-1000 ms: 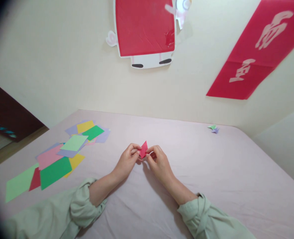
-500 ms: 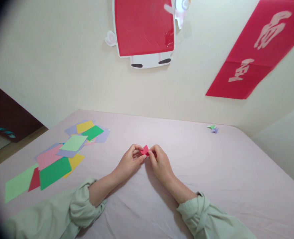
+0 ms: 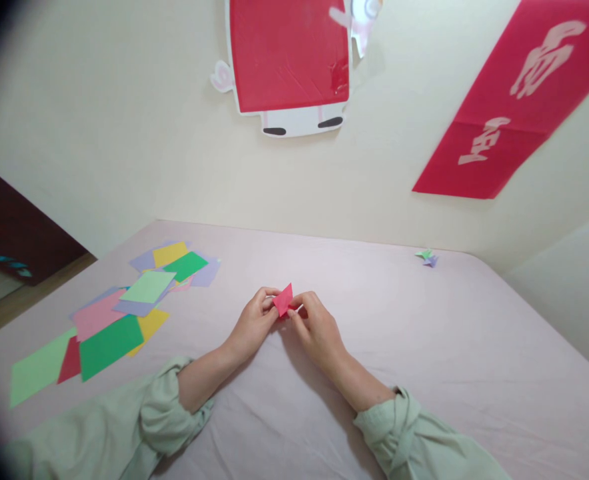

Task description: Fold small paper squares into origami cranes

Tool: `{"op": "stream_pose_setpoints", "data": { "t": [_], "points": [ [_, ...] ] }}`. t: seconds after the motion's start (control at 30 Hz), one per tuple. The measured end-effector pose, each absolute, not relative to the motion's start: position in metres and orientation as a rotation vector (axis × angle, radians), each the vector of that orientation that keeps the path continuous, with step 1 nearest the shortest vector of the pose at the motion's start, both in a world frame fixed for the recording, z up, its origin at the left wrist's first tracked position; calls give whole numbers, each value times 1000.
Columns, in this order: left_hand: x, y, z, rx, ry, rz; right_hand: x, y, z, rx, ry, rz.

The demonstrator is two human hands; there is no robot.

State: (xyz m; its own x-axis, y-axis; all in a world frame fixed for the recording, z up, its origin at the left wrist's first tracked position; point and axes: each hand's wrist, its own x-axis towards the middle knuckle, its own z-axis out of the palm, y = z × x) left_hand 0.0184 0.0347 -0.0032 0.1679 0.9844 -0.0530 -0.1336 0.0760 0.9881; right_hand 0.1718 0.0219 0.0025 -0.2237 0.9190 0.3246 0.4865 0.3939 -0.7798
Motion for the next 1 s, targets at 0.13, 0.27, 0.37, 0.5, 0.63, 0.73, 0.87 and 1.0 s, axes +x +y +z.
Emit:
{"op": "stream_pose_setpoints", "data": {
  "t": [0.13,0.27,0.37,0.5,0.63,0.73,0.87,1.0],
  "points": [
    [19,33,0,1174,1025,1093,171,21,4,-1232,-1859,644],
    [19,31,1,1251,997,1068,170,21,3,-1235,-1838,614],
    [19,30,1,1284,991,1043,171,22,3,-1232,-1838,608],
    [19,28,3,1345,982,1006,173,21,3,-1268,-1834,612],
    [18,27,5,1393,949,975,172,23,3,-1252,-1793,632],
    [18,27,6,1384,955,968,171,24,3,-1197,-1771,673],
    [18,27,6,1345,993,964,171,24,2,-1160,-1769,714],
    [19,27,5,1356,983,991,171,24,2,-1172,-1776,693]
  ]
}}
